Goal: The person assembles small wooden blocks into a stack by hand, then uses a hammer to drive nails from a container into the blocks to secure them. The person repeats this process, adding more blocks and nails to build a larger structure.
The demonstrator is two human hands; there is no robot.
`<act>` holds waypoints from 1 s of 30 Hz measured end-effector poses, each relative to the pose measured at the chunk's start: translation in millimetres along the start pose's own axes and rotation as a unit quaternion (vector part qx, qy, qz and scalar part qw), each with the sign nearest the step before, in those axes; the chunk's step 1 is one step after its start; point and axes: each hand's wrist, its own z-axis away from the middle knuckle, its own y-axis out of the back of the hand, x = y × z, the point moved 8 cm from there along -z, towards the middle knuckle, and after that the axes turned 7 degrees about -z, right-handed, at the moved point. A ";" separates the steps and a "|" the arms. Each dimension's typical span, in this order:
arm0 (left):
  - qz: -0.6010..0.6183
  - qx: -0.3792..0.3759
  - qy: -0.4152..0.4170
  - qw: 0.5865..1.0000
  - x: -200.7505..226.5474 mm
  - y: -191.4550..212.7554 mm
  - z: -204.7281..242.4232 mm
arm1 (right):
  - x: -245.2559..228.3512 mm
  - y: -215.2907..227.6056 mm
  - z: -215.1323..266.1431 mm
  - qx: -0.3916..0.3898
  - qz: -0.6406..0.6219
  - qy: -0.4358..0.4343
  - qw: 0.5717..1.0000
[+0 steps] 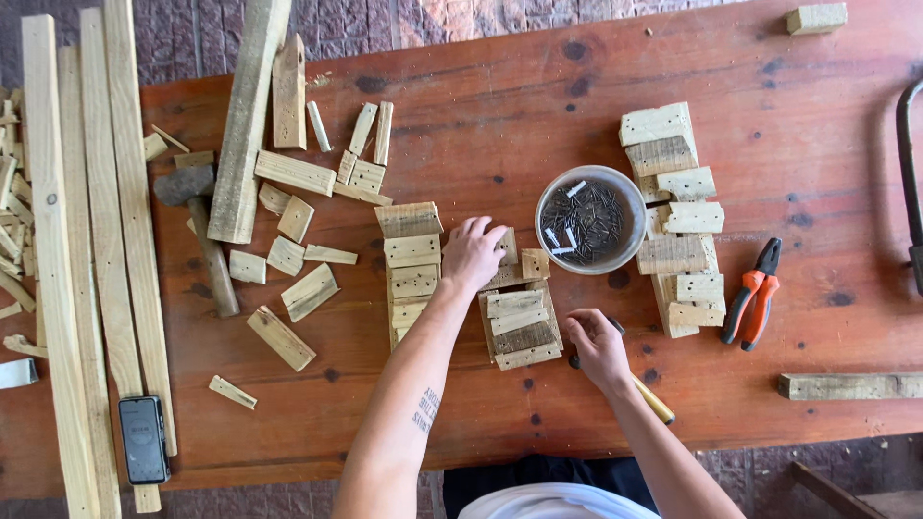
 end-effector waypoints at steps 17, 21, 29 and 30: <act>0.054 -0.060 -0.096 0.992 64.5 -4.1 26.3 | 14.8 13.8 -0.1 0.015 -0.039 -0.011 0.999; 0.082 0.025 -0.031 0.996 38.7 -20.3 11.1 | 15.8 17.4 4.1 0.013 -0.031 -0.026 0.999; 0.092 0.038 0.036 0.994 39.6 19.4 14.3 | 11.2 26.3 3.7 0.016 -0.017 -0.027 0.999; 0.093 0.061 0.027 0.993 42.4 19.7 14.2 | 8.0 28.4 3.3 0.018 -0.004 -0.025 1.000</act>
